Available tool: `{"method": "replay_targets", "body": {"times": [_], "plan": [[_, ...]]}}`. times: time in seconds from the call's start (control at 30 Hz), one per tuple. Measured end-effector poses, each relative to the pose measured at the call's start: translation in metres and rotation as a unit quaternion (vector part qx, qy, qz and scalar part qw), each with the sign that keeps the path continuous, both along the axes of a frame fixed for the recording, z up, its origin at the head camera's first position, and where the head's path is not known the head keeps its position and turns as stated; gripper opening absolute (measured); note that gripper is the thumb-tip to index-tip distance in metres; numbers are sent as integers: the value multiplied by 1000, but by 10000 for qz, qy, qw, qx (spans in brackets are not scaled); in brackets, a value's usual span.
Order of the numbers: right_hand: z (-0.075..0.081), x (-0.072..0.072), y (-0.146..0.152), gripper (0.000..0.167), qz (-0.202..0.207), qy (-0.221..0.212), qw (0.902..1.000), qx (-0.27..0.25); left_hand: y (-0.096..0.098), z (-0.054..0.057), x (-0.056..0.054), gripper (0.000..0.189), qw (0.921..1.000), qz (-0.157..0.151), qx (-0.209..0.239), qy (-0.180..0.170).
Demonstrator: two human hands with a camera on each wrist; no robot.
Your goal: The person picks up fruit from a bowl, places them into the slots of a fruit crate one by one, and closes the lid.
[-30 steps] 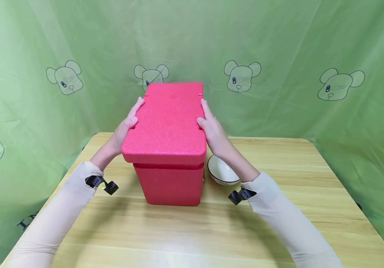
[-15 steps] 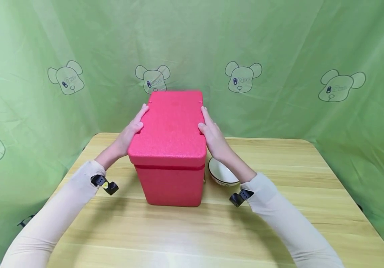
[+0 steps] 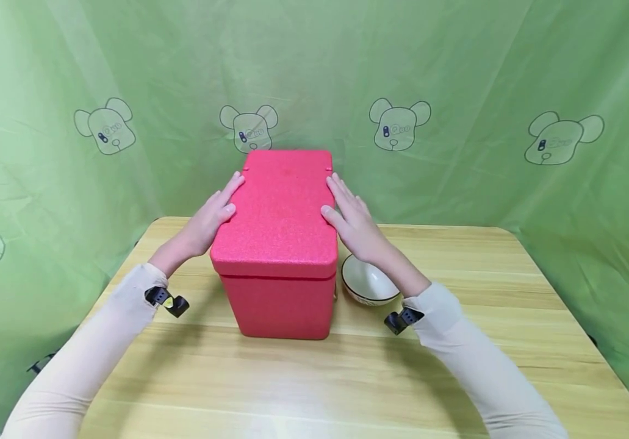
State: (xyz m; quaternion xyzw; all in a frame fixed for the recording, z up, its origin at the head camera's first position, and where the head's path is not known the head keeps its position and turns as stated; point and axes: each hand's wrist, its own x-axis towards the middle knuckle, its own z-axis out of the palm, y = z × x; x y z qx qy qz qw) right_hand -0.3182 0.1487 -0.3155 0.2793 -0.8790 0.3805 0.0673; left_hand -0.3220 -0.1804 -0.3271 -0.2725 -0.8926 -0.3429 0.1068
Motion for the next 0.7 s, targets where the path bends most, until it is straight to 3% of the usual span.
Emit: {"method": "replay_targets", "body": {"times": [0.23, 0.7], "plan": [[7, -1, 8, 66, 86, 115, 9989, 444, -2, 4, -2, 67, 9997, -73, -217, -21], [1, -3, 7, 66, 39, 178, 9991, 377, -4, 2, -4, 65, 9996, -190, -181, -67]]}}
